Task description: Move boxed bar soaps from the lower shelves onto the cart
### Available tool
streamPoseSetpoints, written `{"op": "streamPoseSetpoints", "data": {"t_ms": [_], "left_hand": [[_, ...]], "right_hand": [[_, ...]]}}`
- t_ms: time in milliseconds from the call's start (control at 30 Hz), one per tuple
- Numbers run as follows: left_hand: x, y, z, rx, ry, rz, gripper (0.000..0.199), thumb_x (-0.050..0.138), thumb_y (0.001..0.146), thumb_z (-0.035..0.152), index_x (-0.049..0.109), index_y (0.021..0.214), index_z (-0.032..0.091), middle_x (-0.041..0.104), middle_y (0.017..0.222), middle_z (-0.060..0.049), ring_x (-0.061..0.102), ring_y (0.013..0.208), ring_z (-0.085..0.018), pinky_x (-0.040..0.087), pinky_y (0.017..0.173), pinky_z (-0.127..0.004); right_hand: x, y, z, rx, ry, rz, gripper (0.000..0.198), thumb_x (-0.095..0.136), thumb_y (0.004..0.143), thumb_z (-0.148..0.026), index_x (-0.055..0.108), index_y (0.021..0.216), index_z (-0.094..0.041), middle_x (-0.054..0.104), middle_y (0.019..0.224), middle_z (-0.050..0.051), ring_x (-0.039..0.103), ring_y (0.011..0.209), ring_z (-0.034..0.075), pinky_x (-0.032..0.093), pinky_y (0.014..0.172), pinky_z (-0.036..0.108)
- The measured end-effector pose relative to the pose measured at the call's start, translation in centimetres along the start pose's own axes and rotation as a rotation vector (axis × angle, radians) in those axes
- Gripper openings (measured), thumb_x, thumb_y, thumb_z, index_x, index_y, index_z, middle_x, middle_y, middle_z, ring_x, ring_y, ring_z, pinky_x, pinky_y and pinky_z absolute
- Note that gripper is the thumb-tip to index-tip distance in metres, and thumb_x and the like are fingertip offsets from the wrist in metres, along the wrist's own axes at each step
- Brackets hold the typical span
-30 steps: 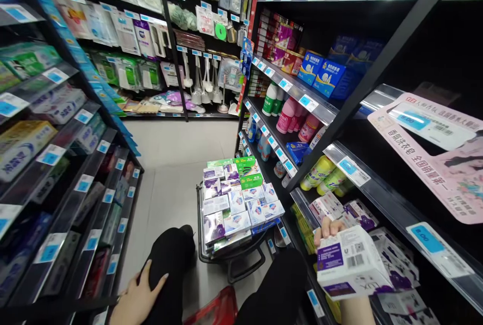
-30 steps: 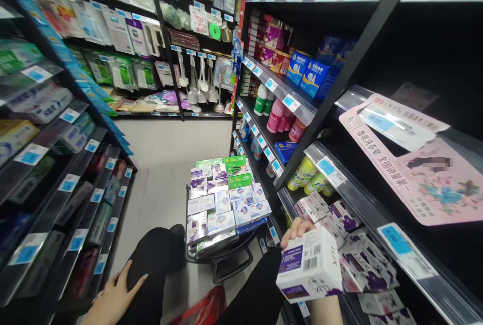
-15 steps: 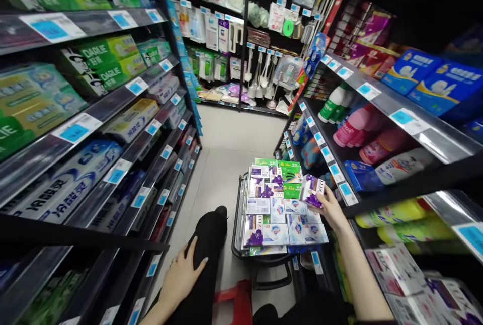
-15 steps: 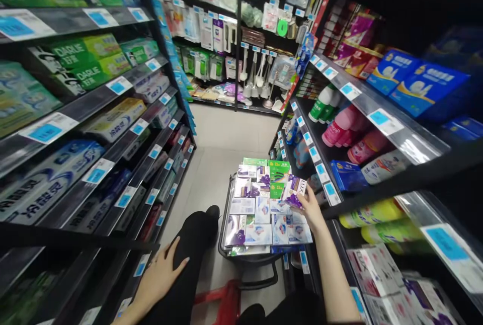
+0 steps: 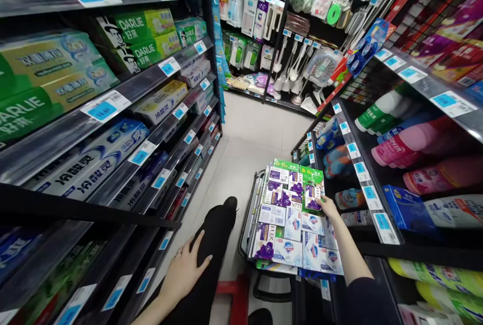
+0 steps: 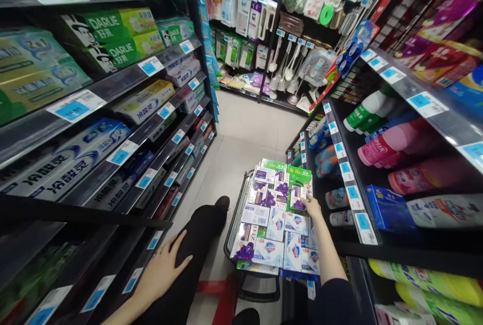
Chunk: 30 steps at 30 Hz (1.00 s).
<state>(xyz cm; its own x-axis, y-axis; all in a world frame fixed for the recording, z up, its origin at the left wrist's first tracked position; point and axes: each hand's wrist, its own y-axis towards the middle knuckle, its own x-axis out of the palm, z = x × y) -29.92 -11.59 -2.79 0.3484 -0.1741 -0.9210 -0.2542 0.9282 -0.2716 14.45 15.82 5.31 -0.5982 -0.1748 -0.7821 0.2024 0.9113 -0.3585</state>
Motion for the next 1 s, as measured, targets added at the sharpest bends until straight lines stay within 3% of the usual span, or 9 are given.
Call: {"op": "streamPoseSetpoints", "data": {"t_ms": [200,433,700,1000], "left_hand": [[0.4,-0.1,0.1,-0.003,0.026,0.004,0.073,0.039,0.086,0.053,0.031,0.149,0.018,0.044,0.140,-0.014,0.051,0.116,-0.035,0.043,0.094,-0.043],[-0.3,-0.1,0.4,-0.009,0.020,-0.021,0.072,0.040,0.086,0.051,0.031,0.149,0.018,0.045,0.139,-0.014,0.053,0.115,-0.033,0.044,0.093,-0.042],[-0.5,-0.2,0.6,-0.004,0.011,0.001,0.071,0.041,0.086,0.051,0.034,0.148,0.017,0.046,0.138,-0.014,0.055,0.110,-0.032,0.045,0.092,-0.042],[-0.6,-0.4,0.5,0.023,0.005,0.019,0.070,0.039,0.087,0.050,0.034,0.147,0.015,0.046,0.137,-0.015,0.053,0.113,-0.033,0.045,0.092,-0.043]], "right_hand": [[0.4,0.5,0.2,0.024,-0.088,-0.026,0.040,0.058,0.075,-0.031,0.066,0.111,-0.016,0.070,0.083,0.006,0.066,0.073,0.020,0.050,0.069,0.029],[0.7,-0.1,-0.7,-0.042,-0.072,-0.058,0.055,0.055,0.077,-0.023,0.051,0.132,-0.023,0.067,0.086,0.002,0.063,0.069,0.015,0.047,0.068,0.026],[0.4,-0.4,-0.7,-0.089,-0.066,-0.086,0.059,0.058,0.075,-0.019,0.049,0.132,-0.022,0.063,0.076,-0.002,0.061,0.070,0.015,0.046,0.068,0.025],[-0.1,-0.6,-1.3,-0.111,-0.134,-0.110,0.059,0.064,0.072,-0.016,0.051,0.129,-0.020,0.062,0.079,-0.001,0.061,0.077,0.017,0.044,0.073,0.026]]}}
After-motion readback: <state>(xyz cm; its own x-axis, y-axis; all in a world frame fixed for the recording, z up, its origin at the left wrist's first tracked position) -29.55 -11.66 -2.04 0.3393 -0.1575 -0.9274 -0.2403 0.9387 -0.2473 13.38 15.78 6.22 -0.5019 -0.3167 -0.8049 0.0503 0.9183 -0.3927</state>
